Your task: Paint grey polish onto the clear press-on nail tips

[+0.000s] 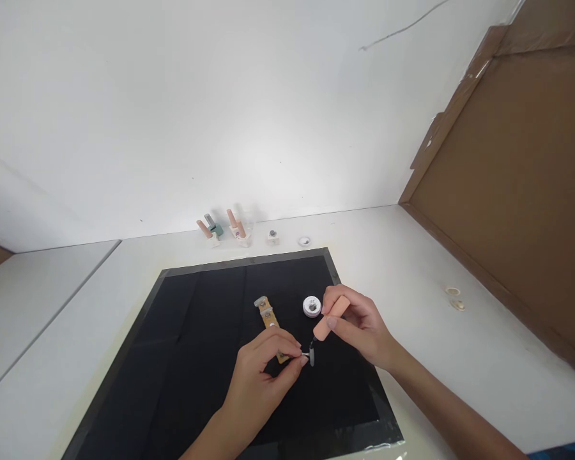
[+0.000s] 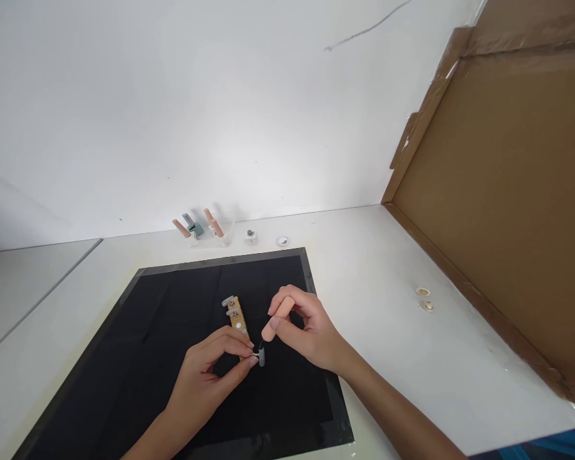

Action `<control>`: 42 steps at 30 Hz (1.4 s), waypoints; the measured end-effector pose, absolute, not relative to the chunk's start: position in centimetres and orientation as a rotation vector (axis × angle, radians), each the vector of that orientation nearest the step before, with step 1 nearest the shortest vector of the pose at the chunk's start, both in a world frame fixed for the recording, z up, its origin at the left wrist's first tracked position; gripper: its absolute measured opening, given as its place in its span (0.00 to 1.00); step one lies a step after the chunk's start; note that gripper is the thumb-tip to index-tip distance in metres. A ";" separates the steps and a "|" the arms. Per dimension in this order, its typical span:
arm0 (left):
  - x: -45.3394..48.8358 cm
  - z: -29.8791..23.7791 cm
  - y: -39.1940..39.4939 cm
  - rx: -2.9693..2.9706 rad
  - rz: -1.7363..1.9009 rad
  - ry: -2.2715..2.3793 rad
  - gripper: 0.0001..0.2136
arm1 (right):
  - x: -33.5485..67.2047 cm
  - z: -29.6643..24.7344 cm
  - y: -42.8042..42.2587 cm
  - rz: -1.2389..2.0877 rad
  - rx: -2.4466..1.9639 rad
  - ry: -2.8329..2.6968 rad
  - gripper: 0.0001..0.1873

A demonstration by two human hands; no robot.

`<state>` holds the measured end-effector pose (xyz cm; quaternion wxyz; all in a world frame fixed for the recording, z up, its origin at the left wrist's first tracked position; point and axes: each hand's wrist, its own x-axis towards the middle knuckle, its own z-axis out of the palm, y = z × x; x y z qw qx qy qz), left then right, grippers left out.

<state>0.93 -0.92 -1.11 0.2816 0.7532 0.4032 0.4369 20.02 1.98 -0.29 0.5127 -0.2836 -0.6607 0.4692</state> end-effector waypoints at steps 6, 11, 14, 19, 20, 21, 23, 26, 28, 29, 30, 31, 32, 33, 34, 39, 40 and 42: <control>0.9 -1.1 -1.0 2.009 1.159 1.076 0.06 | 19.9 -0.2 2.1 1.133 -0.700 -1.541 0.07; 0.8 -1.2 -0.9 1.968 1.141 1.076 0.05 | 19.9 -0.2 2.3 1.156 -0.753 -1.443 0.06; 0.7 -1.4 -0.9 1.950 1.138 1.083 0.05 | 19.9 -0.4 2.4 1.219 -0.752 -1.392 0.07; 0.6 -1.6 -0.8 1.923 1.142 1.085 0.04 | 19.8 -0.5 2.5 1.263 -0.726 -1.369 0.07; 0.6 -1.6 -0.8 1.922 1.143 1.083 0.04 | 19.8 -0.5 2.5 1.272 -0.720 -1.366 0.06; 0.6 -1.6 -0.9 1.921 1.143 1.081 0.05 | 19.8 -0.5 2.5 1.281 -0.715 -1.365 0.06; 0.5 -1.6 -0.9 1.916 1.149 1.078 0.05 | 19.8 -0.6 2.5 1.298 -0.718 -1.369 0.06; 0.5 -1.6 -0.9 1.898 1.152 1.074 0.05 | 19.8 -0.7 2.5 1.282 -0.743 -1.377 0.07; 0.5 -1.6 -0.9 1.882 1.148 1.073 0.05 | 19.8 -0.7 2.5 1.268 -0.753 -1.374 0.07; 0.5 -1.7 -0.9 1.871 1.144 1.074 0.05 | 19.9 -0.7 2.5 1.266 -0.755 -1.369 0.06; 0.4 -1.7 -0.9 1.859 1.141 1.077 0.04 | 19.9 -0.7 2.5 1.268 -0.756 -1.364 0.06; 0.4 -1.7 -0.9 1.846 1.137 1.080 0.04 | 19.8 -0.6 2.5 1.270 -0.756 -1.360 0.06; 0.4 -1.7 -0.9 1.831 1.134 1.084 0.04 | 19.8 -0.6 2.5 1.267 -0.756 -1.356 0.06; 0.4 -1.7 -0.9 1.815 1.133 1.088 0.04 | 19.8 -0.6 2.5 1.259 -0.757 -1.352 0.06; 0.4 -1.7 -0.9 1.799 1.135 1.090 0.04 | 19.8 -0.6 2.5 1.250 -0.759 -1.346 0.06; 0.5 -1.5 -0.9 1.653 1.139 1.084 0.02 | 19.9 -0.7 2.5 1.262 -0.758 -1.294 0.06; 0.5 -1.4 -0.8 1.617 1.130 1.084 0.02 | 20.0 -0.7 2.5 1.263 -0.746 -1.303 0.06; 0.5 -1.4 -0.8 1.567 1.117 1.093 0.03 | 20.0 -0.5 2.3 1.240 -0.704 -1.355 0.06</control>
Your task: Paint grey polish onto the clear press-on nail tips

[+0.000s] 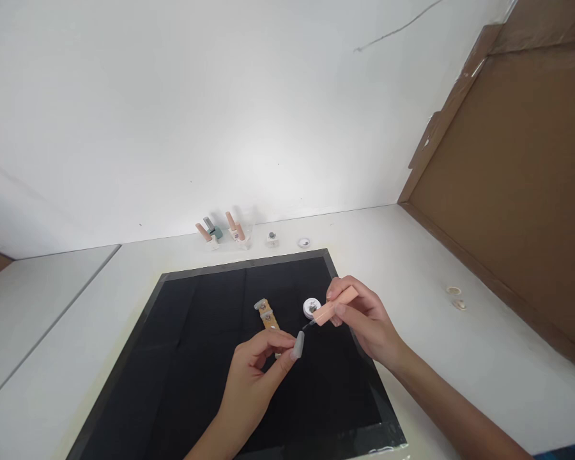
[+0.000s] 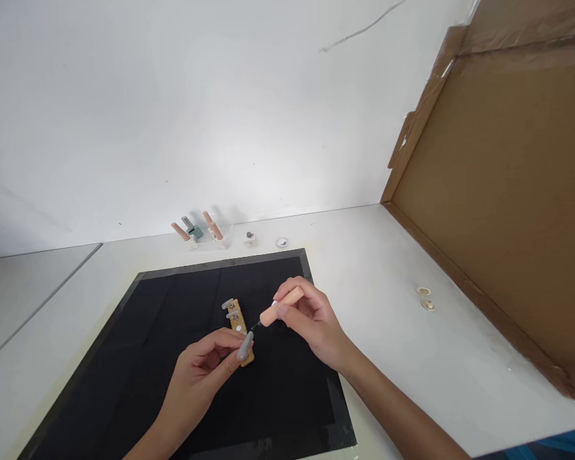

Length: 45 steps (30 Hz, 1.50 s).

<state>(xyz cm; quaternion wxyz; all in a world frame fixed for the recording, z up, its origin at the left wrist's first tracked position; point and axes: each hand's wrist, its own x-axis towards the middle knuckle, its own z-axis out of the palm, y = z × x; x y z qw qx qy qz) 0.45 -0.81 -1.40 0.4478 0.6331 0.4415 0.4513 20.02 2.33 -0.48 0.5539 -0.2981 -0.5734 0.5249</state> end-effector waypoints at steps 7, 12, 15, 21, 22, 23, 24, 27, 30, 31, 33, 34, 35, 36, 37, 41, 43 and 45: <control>0.2 -1.6 -0.8 1.546 1.215 1.127 0.02 | 19.8 0.4 1.5 1.043 -0.588 -1.627 0.05; 0.4 -1.6 -0.7 1.530 1.273 1.116 0.03 | 19.8 0.4 1.4 0.985 -0.559 -1.699 0.09; 0.3 -1.5 -0.7 1.524 1.286 1.126 0.03 | 19.9 0.6 1.5 0.980 -0.541 -1.731 0.11; 0.1 -1.6 -0.7 1.497 1.306 1.151 0.04 | 19.9 0.9 1.5 0.990 -0.542 -1.760 0.11; 0.1 -1.7 -0.7 1.490 1.306 1.160 0.04 | 19.9 0.9 1.5 0.990 -0.537 -1.759 0.11; 0.1 -1.7 -0.7 1.482 1.306 1.168 0.04 | 19.9 0.9 1.5 0.990 -0.529 -1.757 0.10; 0.1 -1.7 -0.7 1.474 1.305 1.177 0.04 | 19.9 0.9 1.5 0.989 -0.519 -1.755 0.10; 0.1 -1.6 -0.7 1.459 1.314 1.187 0.05 | 19.9 0.7 1.5 0.999 -0.491 -1.741 0.09; 0.2 -1.6 -0.7 1.458 1.318 1.183 0.05 | 20.0 0.5 1.5 1.015 -0.492 -1.721 0.08; 0.2 -1.7 -0.7 1.458 1.317 1.181 0.05 | 20.0 0.4 1.5 1.016 -0.501 -1.710 0.08; 0.2 -1.8 -0.7 1.455 1.311 1.177 0.05 | 20.0 0.3 1.5 1.010 -0.520 -1.696 0.10; 0.2 -1.8 -0.7 1.455 1.305 1.176 0.05 | 19.9 0.3 1.4 1.005 -0.531 -1.695 0.10; 0.2 -1.9 -0.7 1.456 1.299 1.175 0.05 | 19.9 0.3 1.4 1.002 -0.540 -1.699 0.11; 0.2 -1.9 -0.7 1.458 1.295 1.176 0.05 | 19.8 0.4 1.4 0.999 -0.545 -1.708 0.12; 0.2 -1.9 -0.7 1.462 1.293 1.175 0.05 | 19.8 0.4 1.4 1.000 -0.550 -1.721 0.12; 0.2 -1.8 -0.7 1.462 1.300 1.176 0.05 | 19.8 0.6 1.5 1.015 -0.542 -1.748 0.12; 0.2 -1.7 -0.7 1.459 1.304 1.185 0.05 | 19.9 0.5 1.6 1.025 -0.531 -1.740 0.11; 0.1 -1.8 -0.8 1.457 1.299 1.190 0.05 | 20.0 0.4 1.7 1.044 -0.517 -1.721 0.09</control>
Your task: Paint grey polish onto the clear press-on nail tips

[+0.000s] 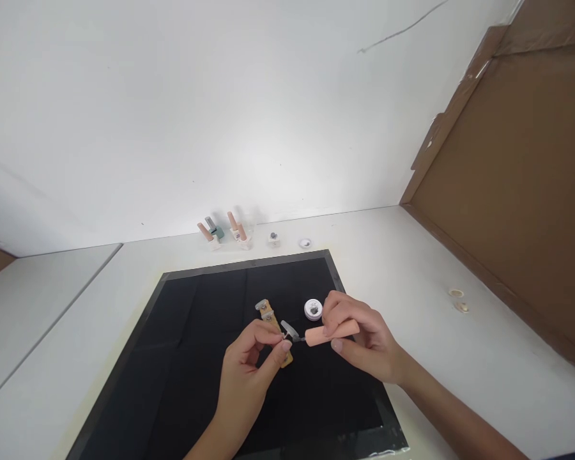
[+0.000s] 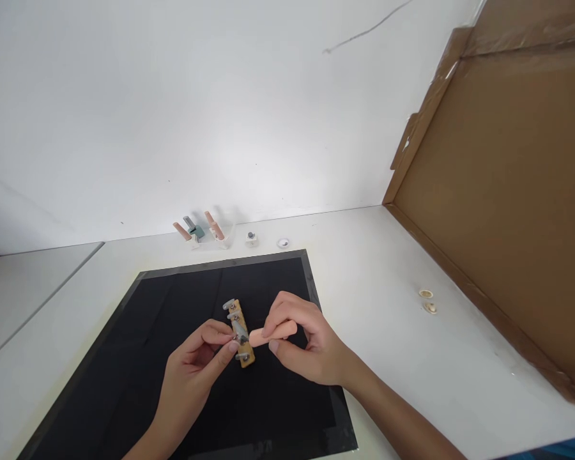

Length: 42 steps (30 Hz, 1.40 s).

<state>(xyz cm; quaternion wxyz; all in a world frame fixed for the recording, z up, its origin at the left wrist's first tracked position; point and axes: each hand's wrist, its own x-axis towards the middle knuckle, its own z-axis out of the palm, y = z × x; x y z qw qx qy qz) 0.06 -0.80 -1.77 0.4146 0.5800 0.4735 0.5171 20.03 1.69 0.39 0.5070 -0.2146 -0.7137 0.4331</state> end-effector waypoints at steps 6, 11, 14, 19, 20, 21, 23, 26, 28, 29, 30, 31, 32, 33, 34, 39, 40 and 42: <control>0.1 -1.7 -0.8 1.365 1.295 1.175 0.04 | 20.2 0.0 1.8 1.083 -0.508 -1.606 0.06; 0.3 -1.5 -0.6 1.216 1.309 1.117 0.04 | 20.0 0.0 1.6 1.081 -0.572 -1.583 0.07; 0.3 -1.5 -0.5 1.159 1.304 1.098 0.04 | 19.9 0.0 1.5 1.088 -0.566 -1.623 0.07; 0.2 -1.6 -0.4 1.118 1.315 1.080 0.05 | 19.9 -0.1 1.5 1.116 -0.566 -1.641 0.05; 0.2 -1.6 -0.4 1.112 1.318 1.079 0.05 | 20.0 -0.1 1.5 1.113 -0.565 -1.641 0.04; 0.2 -1.6 -0.4 1.106 1.320 1.080 0.05 | 20.0 -0.1 1.6 1.108 -0.559 -1.643 0.03; 0.3 -1.6 -0.5 1.096 1.322 1.085 0.05 | 20.0 -0.1 1.6 1.095 -0.544 -1.647 0.03; 0.4 -1.4 -0.5 1.083 1.312 1.098 0.06 | 20.1 0.0 1.7 1.096 -0.524 -1.649 0.03; 0.5 -1.3 -0.5 1.074 1.304 1.105 0.06 | 20.1 0.0 1.7 1.110 -0.524 -1.632 0.03; 0.5 -1.2 -0.5 1.069 1.301 1.109 0.06 | 20.1 0.0 1.7 1.110 -0.532 -1.617 0.03; 0.5 -1.2 -0.5 1.066 1.298 1.112 0.06 | 20.1 0.0 1.7 1.105 -0.542 -1.604 0.03; 0.5 -1.1 -0.5 1.064 1.296 1.112 0.06 | 20.0 0.0 1.7 1.096 -0.552 -1.595 0.03; 0.5 -1.1 -0.5 1.064 1.295 1.113 0.06 | 20.0 0.0 1.7 1.085 -0.559 -1.593 0.03; 0.5 -1.1 -0.5 1.065 1.295 1.112 0.07 | 20.0 0.0 1.7 1.078 -0.564 -1.597 0.04; 0.5 -1.1 -0.6 1.067 1.294 1.109 0.06 | 19.9 0.0 1.6 1.073 -0.561 -1.606 0.04; 0.4 -1.3 -0.6 1.072 1.284 1.081 0.06 | 19.9 -0.1 1.6 1.095 -0.541 -1.630 0.03; 0.4 -1.3 -0.6 1.071 1.281 1.079 0.06 | 20.0 -0.1 1.7 1.101 -0.536 -1.629 0.03; 0.4 -1.3 -0.6 1.069 1.276 1.082 0.06 | 20.0 -0.2 1.7 1.103 -0.521 -1.621 0.03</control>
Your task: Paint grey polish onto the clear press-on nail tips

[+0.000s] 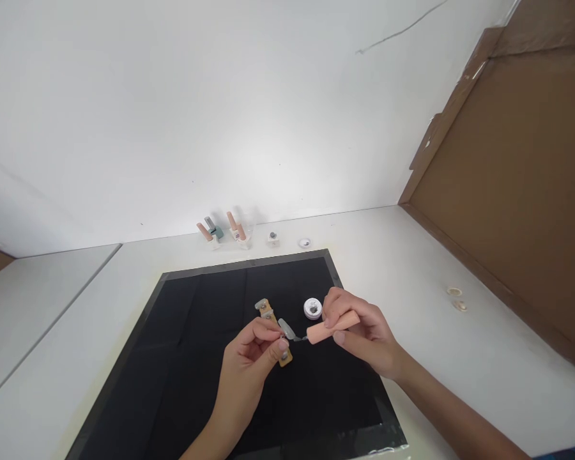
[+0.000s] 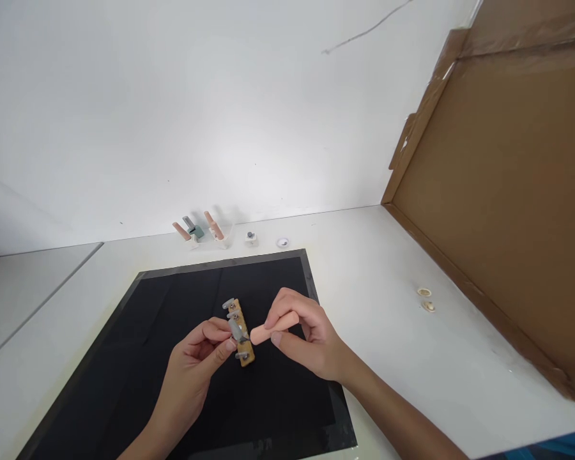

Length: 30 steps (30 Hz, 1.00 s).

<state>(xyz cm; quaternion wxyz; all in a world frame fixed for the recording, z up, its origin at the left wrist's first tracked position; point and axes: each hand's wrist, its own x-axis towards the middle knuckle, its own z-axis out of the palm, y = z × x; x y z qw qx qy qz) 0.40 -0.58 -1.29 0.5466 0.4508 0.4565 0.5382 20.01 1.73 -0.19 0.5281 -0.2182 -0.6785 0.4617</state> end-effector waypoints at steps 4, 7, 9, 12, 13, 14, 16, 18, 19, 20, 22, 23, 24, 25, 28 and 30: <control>0.5 -1.3 -0.6 1.060 1.269 1.089 0.06 | 20.0 -0.2 1.8 1.084 -0.549 -1.571 0.03; 0.5 -1.4 -0.5 1.054 1.268 1.092 0.06 | 19.9 0.0 1.7 1.075 -0.615 -1.559 0.03; 0.5 -1.4 -0.5 1.055 1.263 1.092 0.06 | 19.9 0.1 1.6 1.085 -0.627 -1.579 0.03; 0.4 -1.6 -0.5 1.059 1.259 1.089 0.05 | 20.0 0.2 1.5 1.118 -0.589 -1.621 0.03; 0.3 -1.6 -0.5 1.058 1.260 1.090 0.05 | 20.0 0.2 1.6 1.131 -0.572 -1.629 0.04; 0.3 -1.6 -0.5 1.057 1.260 1.092 0.05 | 20.0 0.1 1.6 1.141 -0.554 -1.634 0.04; 0.3 -1.7 -0.5 1.047 1.255 1.099 0.06 | 20.1 0.0 1.6 1.154 -0.536 -1.631 0.05; 0.3 -1.7 -0.5 1.024 1.248 1.096 0.06 | 20.1 -0.1 1.7 1.155 -0.536 -1.608 0.06; 0.3 -1.7 -0.5 1.008 1.242 1.093 0.06 | 20.0 -0.1 1.7 1.154 -0.545 -1.590 0.05; 0.3 -1.6 -0.5 0.992 1.236 1.087 0.06 | 20.0 -0.1 1.7 1.150 -0.558 -1.573 0.05; 0.3 -1.5 -0.4 0.965 1.221 1.071 0.06 | 19.9 0.0 1.6 1.140 -0.587 -1.552 0.03; 0.3 -1.4 -0.4 0.956 1.210 1.062 0.07 | 19.9 0.0 1.6 1.136 -0.604 -1.550 0.03; 0.3 -1.3 -0.4 0.947 1.196 1.054 0.07 | 19.9 0.1 1.5 1.133 -0.616 -1.556 0.03; 0.4 -1.1 -0.4 0.937 1.182 1.046 0.07 | 19.8 0.1 1.5 1.130 -0.624 -1.564 0.03; 0.5 -0.7 -0.4 0.884 1.127 1.029 0.09 | 19.7 0.1 1.4 1.121 -0.631 -1.582 0.03; 0.5 -0.5 -0.4 0.833 1.099 1.010 0.10 | 19.7 0.0 1.4 1.106 -0.632 -1.578 0.03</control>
